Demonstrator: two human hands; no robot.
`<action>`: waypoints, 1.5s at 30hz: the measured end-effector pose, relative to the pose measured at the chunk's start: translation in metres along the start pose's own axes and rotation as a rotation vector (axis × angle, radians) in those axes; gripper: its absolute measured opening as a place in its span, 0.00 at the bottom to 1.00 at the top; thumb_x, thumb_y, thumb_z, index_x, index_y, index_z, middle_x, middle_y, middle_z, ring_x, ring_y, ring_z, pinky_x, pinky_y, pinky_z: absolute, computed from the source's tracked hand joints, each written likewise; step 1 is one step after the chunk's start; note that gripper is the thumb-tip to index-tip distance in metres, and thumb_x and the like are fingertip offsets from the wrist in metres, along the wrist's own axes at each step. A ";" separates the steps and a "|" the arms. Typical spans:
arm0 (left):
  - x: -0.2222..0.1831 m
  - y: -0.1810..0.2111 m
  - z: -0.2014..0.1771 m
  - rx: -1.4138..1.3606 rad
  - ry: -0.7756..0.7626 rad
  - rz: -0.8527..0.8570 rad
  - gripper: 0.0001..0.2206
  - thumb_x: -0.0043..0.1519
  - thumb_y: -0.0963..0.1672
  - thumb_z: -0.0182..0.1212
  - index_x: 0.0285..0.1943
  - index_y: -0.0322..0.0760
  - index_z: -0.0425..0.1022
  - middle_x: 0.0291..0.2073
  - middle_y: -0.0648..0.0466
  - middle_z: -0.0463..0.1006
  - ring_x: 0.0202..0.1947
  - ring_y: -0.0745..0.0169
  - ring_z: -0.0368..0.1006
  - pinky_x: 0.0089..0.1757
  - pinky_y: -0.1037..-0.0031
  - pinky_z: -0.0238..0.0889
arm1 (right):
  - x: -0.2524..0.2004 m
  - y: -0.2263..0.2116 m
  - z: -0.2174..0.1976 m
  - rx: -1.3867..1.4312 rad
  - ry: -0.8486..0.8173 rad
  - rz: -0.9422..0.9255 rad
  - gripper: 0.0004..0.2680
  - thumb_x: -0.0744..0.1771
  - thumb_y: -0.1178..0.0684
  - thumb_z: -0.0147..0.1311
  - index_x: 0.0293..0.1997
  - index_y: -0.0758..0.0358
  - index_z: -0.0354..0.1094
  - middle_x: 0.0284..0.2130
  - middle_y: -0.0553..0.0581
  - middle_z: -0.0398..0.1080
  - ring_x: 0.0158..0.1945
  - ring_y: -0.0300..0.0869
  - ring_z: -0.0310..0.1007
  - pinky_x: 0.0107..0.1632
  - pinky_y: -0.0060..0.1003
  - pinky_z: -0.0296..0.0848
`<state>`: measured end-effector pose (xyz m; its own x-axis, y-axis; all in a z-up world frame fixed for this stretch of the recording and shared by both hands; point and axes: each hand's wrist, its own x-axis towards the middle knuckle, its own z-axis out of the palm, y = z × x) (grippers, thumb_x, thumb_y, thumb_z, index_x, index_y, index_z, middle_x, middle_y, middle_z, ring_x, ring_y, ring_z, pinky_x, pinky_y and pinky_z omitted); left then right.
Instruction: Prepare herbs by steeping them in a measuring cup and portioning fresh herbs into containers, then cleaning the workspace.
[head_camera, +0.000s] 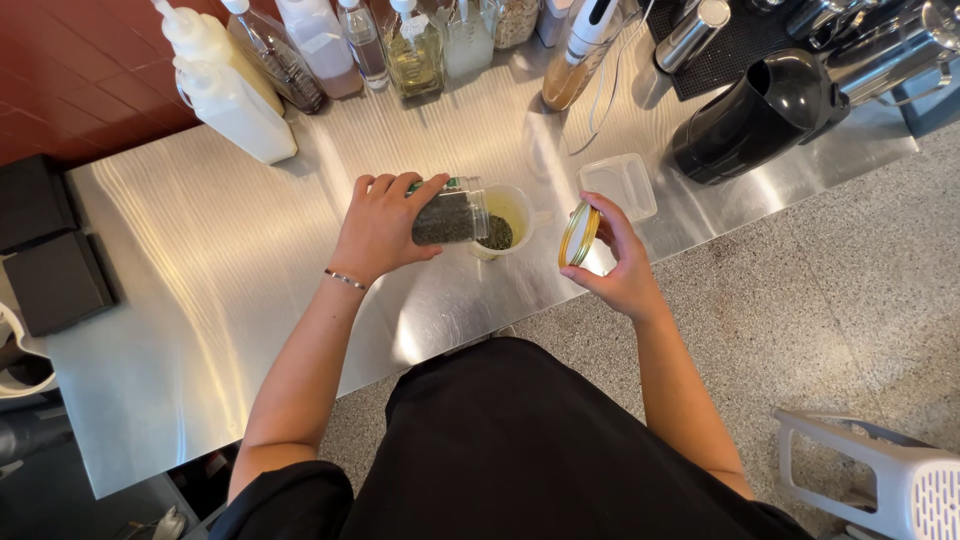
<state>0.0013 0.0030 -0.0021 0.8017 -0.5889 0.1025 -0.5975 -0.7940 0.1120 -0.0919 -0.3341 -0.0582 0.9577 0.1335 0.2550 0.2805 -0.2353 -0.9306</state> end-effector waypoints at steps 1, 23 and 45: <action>-0.003 0.000 0.001 -0.034 0.021 0.005 0.45 0.40 0.53 0.79 0.72 0.52 0.66 0.53 0.50 0.74 0.53 0.49 0.70 0.55 0.56 0.55 | -0.001 -0.001 0.000 0.008 0.001 0.010 0.35 0.61 0.53 0.71 0.75 0.59 0.52 0.72 0.59 0.56 0.71 0.49 0.63 0.73 0.47 0.63; -0.010 -0.001 0.008 -0.154 0.135 -0.015 0.43 0.41 0.52 0.79 0.70 0.50 0.67 0.55 0.49 0.74 0.56 0.49 0.69 0.57 0.54 0.54 | 0.005 0.004 0.004 -0.043 -0.040 0.044 0.34 0.61 0.51 0.70 0.75 0.57 0.52 0.70 0.58 0.57 0.69 0.49 0.65 0.72 0.48 0.65; -0.026 0.025 0.124 -1.331 -0.101 0.057 0.44 0.45 0.52 0.78 0.72 0.34 0.63 0.63 0.48 0.74 0.64 0.56 0.69 0.64 0.65 0.58 | 0.048 -0.048 0.035 -0.184 -0.356 -0.288 0.25 0.68 0.41 0.51 0.74 0.61 0.57 0.67 0.66 0.59 0.72 0.56 0.59 0.73 0.48 0.59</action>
<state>-0.0322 -0.0206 -0.1241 0.7385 -0.6704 0.0722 -0.1430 -0.0511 0.9884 -0.0618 -0.2825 -0.0102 0.7672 0.5313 0.3592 0.5679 -0.3026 -0.7654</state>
